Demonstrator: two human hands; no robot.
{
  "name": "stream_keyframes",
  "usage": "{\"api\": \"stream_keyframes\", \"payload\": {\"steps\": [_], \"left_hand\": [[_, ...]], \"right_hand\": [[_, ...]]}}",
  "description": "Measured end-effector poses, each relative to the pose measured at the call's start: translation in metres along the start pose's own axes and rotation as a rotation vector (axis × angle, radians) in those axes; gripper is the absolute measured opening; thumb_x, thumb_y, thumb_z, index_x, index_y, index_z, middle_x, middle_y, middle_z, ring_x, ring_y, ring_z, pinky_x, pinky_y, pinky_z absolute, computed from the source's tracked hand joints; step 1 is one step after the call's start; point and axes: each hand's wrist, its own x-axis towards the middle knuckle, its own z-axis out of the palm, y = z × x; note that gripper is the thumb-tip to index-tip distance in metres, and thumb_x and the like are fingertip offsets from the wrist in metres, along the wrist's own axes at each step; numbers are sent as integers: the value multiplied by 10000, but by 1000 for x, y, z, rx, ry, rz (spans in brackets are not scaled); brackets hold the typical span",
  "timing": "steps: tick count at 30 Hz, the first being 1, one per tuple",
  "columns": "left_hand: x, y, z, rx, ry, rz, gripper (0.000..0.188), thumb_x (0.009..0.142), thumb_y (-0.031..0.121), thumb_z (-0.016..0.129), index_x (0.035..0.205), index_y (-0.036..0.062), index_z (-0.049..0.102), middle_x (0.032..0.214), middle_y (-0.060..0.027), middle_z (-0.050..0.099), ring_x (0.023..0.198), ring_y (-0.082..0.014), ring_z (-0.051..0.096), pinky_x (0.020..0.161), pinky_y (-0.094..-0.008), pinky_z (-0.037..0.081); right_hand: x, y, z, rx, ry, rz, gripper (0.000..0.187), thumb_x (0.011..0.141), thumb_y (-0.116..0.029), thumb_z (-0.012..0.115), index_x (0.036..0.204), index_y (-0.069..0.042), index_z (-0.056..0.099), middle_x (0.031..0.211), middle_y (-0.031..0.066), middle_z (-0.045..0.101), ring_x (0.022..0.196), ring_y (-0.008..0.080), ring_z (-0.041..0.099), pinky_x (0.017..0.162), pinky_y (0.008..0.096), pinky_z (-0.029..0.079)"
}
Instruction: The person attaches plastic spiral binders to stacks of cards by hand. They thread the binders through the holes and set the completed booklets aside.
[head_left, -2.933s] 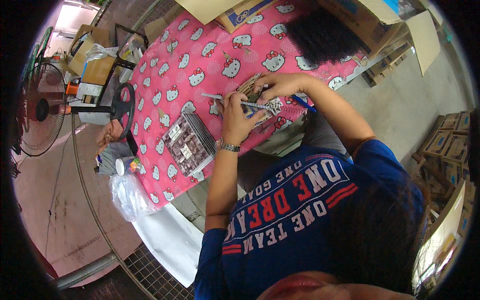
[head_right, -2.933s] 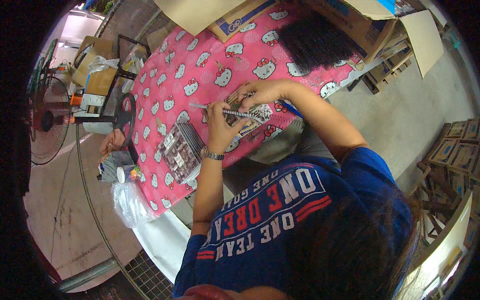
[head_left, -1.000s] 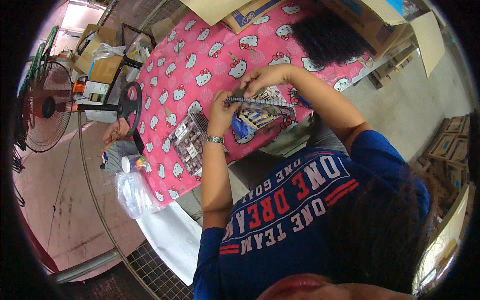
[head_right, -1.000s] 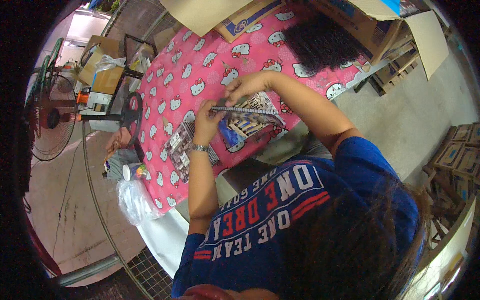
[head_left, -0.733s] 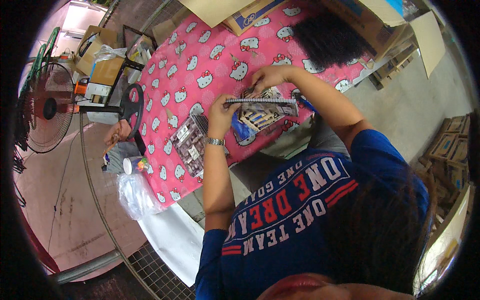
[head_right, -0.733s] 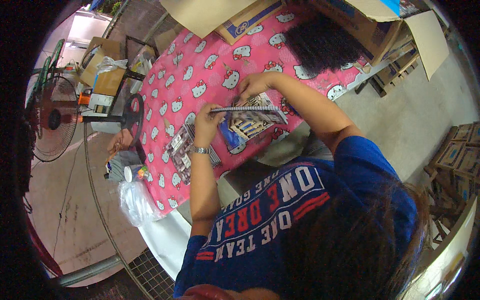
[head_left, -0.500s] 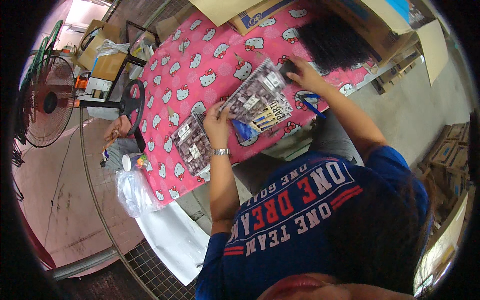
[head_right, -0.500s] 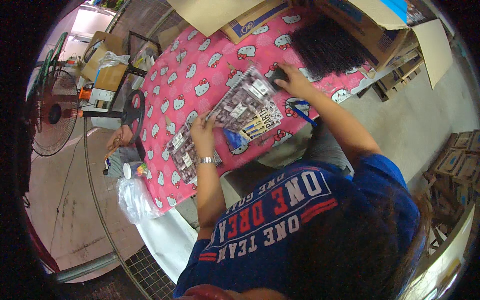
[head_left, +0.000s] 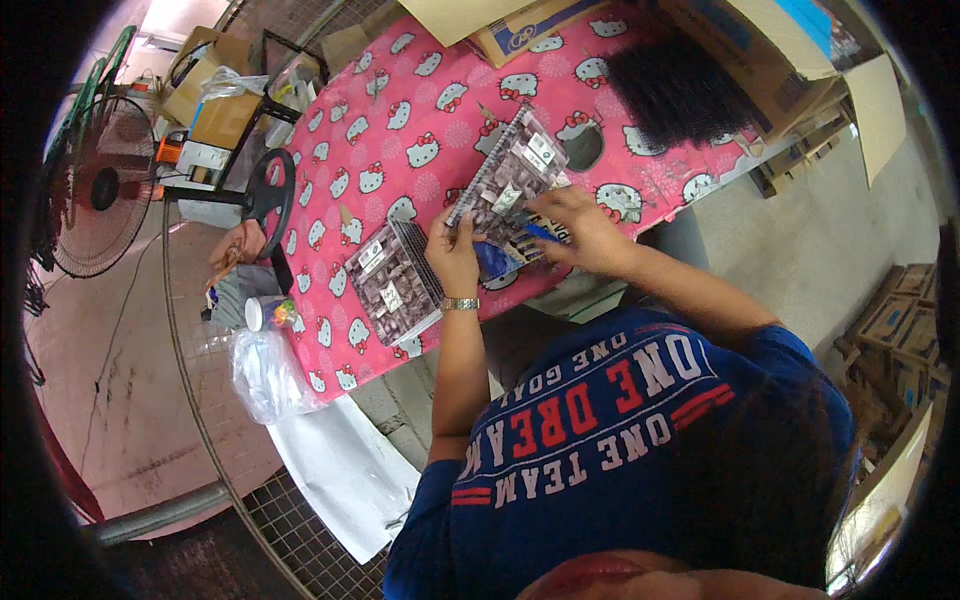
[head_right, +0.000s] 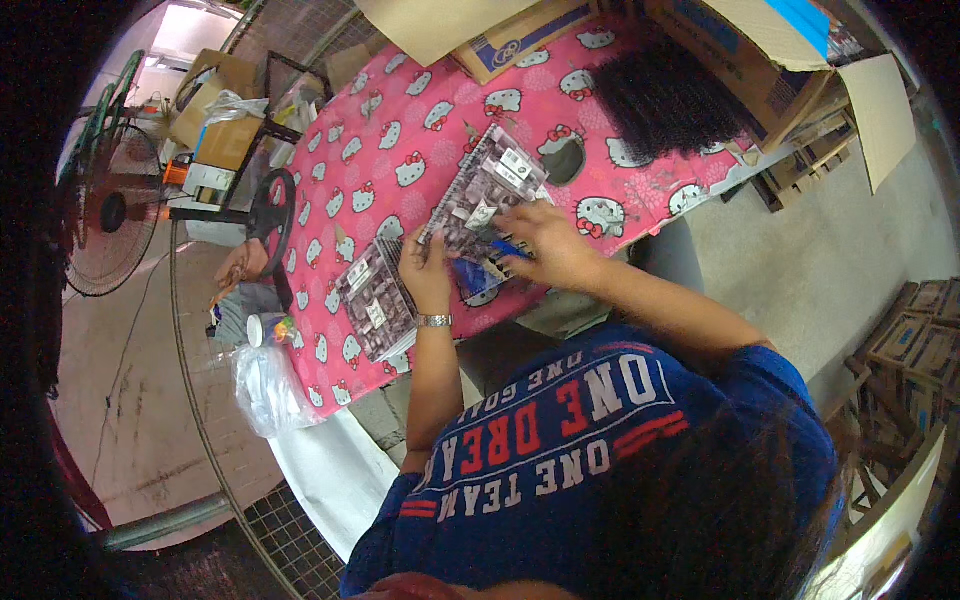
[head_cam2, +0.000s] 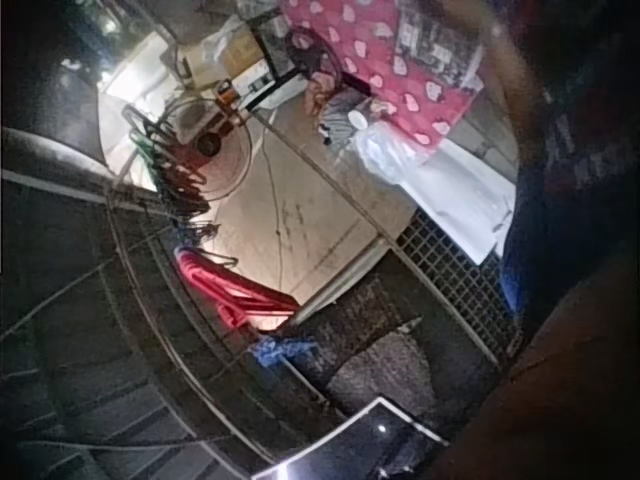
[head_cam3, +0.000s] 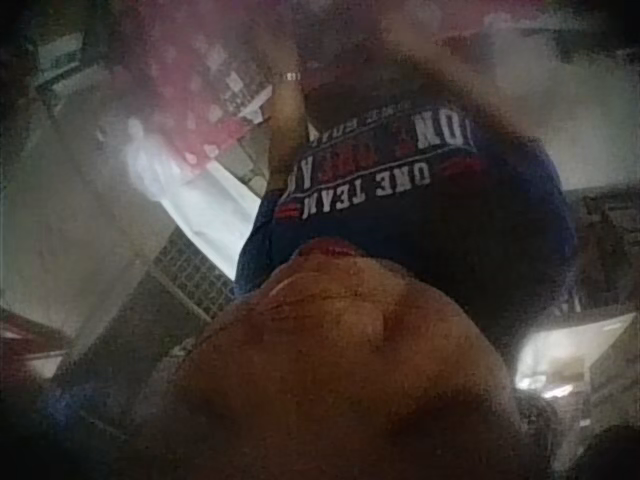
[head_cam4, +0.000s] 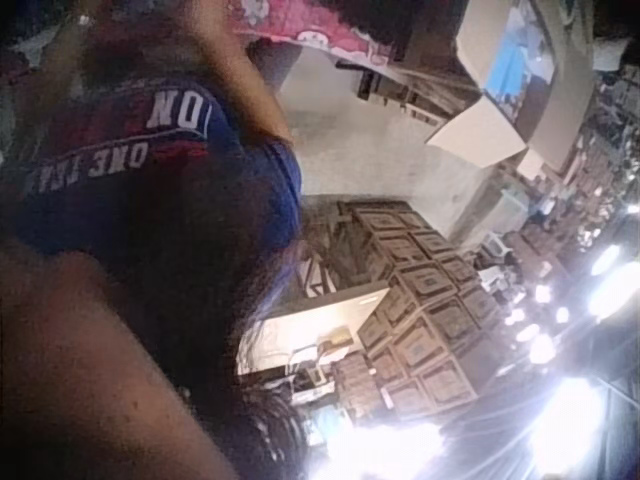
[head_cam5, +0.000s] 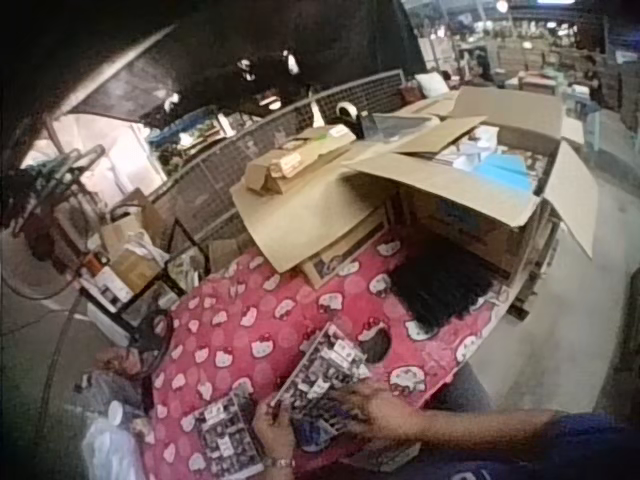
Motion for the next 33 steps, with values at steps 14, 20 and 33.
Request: {"api": "stream_keyframes", "payload": {"steps": [14,20,33], "left_hand": [[-10,-13,-6,254,20,139,249,859,-33,590,1093,-23,675,835,-76,702,708,-105,615,647,-261,496],[7,18,-27,196,42,250,228,817,-46,622,1026,10,693,894,-68,700,793,-123,623,706,-266,497],[103,4,-144,1163,-42,233,248,793,153,614,1027,76,642,1162,-143,614,1071,-361,556,929,-454,432]], "right_hand": [[41,-33,34,502,-306,369,458,828,-233,677,1229,-26,600,1097,154,647,968,258,624,832,371,487],[16,-16,15,482,-206,162,456,796,-233,709,1206,-50,624,1092,184,665,958,262,655,842,351,509],[-3,118,-64,-537,111,144,425,753,-229,701,1141,-70,629,1088,203,599,1064,381,569,932,467,463]]}}
